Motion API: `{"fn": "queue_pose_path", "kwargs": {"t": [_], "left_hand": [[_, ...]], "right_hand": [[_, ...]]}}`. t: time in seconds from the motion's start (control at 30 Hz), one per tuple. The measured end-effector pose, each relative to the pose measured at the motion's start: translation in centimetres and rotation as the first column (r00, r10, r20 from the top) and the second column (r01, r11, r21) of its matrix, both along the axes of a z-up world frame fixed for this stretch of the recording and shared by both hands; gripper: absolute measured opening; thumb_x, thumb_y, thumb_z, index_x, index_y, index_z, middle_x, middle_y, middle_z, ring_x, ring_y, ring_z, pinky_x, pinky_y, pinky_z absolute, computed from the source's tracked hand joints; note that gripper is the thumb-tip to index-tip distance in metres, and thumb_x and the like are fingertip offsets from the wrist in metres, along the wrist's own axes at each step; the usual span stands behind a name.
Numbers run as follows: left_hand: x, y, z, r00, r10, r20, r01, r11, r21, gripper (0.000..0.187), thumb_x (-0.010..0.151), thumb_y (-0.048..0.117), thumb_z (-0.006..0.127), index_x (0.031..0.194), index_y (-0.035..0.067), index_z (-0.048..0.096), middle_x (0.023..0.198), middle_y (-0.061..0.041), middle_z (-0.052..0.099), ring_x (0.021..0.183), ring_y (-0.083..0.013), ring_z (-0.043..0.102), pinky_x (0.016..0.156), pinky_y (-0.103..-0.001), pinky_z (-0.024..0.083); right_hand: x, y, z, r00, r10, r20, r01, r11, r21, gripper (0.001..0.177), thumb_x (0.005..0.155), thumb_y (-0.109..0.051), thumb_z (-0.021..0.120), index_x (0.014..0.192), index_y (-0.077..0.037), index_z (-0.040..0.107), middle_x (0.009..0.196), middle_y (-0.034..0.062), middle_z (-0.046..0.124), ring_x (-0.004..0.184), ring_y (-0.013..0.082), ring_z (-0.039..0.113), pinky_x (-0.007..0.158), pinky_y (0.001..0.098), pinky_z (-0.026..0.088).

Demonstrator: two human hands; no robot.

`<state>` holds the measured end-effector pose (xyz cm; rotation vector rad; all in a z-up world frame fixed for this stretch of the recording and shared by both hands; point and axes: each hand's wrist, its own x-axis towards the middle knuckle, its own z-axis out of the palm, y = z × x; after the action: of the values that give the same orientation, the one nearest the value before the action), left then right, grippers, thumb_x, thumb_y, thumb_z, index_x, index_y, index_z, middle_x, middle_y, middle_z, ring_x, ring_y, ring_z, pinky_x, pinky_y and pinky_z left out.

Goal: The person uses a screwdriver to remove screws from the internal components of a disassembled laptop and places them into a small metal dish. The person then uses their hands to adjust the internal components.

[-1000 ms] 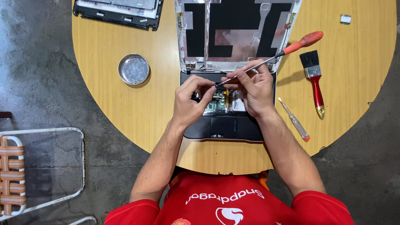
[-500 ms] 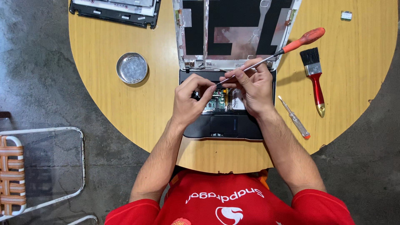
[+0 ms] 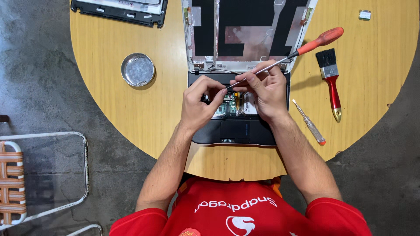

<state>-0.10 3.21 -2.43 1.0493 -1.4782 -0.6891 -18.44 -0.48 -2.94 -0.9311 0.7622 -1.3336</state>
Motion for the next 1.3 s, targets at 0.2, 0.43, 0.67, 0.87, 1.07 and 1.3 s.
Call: {"fn": "queue_pose_path", "kwargs": {"t": [0.2, 0.43, 0.67, 0.87, 1.07, 1.3], "left_hand": [[0.2, 0.0, 0.1, 1.000, -0.002, -0.012, 0.002, 1.000, 0.013, 0.003, 0.094, 0.011, 0.076, 0.096, 0.014, 0.075, 0.078, -0.003, 0.068, 0.063, -0.0159, 0.063, 0.065, -0.030, 0.052], [2.9, 1.5, 0.1, 0.990, 0.113, -0.081, -0.110, 0.993, 0.047, 0.002, 0.093, 0.014, 0.076, 0.095, 0.014, 0.077, 0.080, -0.003, 0.069, 0.066, -0.0162, 0.064, 0.066, -0.030, 0.053], [10.6, 4.6, -2.7, 0.936, 0.349, 0.041, -0.352, 0.929, 0.117, 0.007, 0.090, 0.009, 0.079, 0.096, 0.012, 0.078, 0.085, -0.008, 0.070, 0.068, -0.0209, 0.065, 0.068, -0.034, 0.055], [17.0, 3.2, -0.5, 0.802, 0.463, 0.378, -0.494, 0.869, -0.017, 0.007, 0.091, 0.005, 0.078, 0.095, 0.007, 0.073, 0.101, -0.010, 0.056, 0.084, -0.0211, 0.050, 0.070, -0.032, 0.042], [18.8, 1.2, -1.0, 0.700, 0.526, 0.483, -0.539, 0.833, -0.125, 0.007, 0.091, 0.011, 0.076, 0.087, 0.013, 0.070, 0.118, -0.014, 0.053, 0.104, -0.0300, 0.046, 0.087, -0.040, 0.039], [19.0, 1.1, -1.3, 0.726, 0.490, 0.482, -0.517, 0.852, -0.087, 0.006, 0.089, 0.009, 0.074, 0.089, 0.014, 0.070, 0.119, -0.013, 0.055, 0.107, -0.0308, 0.047, 0.089, -0.040, 0.041]], "right_hand": [[-0.2, 0.0, -0.2, 1.000, 0.010, -0.003, -0.010, 1.000, 0.001, 0.021, 0.099, -0.011, 0.070, 0.104, -0.006, 0.050, 0.093, 0.0283, 0.074, 0.084, 0.0329, 0.079, 0.073, 0.0431, 0.070], [-0.1, 0.1, -0.3, 0.986, 0.058, -0.154, -0.066, 0.997, -0.045, 0.025, 0.101, -0.012, 0.069, 0.108, -0.002, 0.046, 0.096, 0.0314, 0.073, 0.085, 0.0358, 0.078, 0.075, 0.0472, 0.069], [0.3, 0.6, -0.8, 0.904, 0.061, -0.422, -0.131, 0.982, -0.137, 0.018, 0.104, -0.006, 0.063, 0.110, 0.001, 0.048, 0.098, 0.0299, 0.073, 0.081, 0.0322, 0.077, 0.074, 0.0418, 0.066], [1.5, 0.9, -0.1, 0.869, 0.012, -0.494, -0.081, 0.990, -0.119, 0.011, 0.109, 0.004, 0.058, 0.107, 0.009, 0.048, 0.095, 0.0328, 0.066, 0.087, 0.0402, 0.075, 0.081, 0.0421, 0.068], [1.4, 1.0, -0.3, 0.853, 0.002, -0.522, -0.092, 0.985, -0.147, 0.016, 0.110, 0.007, 0.055, 0.115, 0.003, 0.041, 0.098, 0.0359, 0.064, 0.092, 0.0445, 0.074, 0.083, 0.0475, 0.069], [0.9, 0.7, -0.7, 0.846, 0.021, -0.533, -0.129, 0.978, -0.165, 0.016, 0.110, 0.003, 0.055, 0.117, 0.001, 0.041, 0.101, 0.0367, 0.063, 0.094, 0.0461, 0.073, 0.080, 0.0483, 0.069]]}}
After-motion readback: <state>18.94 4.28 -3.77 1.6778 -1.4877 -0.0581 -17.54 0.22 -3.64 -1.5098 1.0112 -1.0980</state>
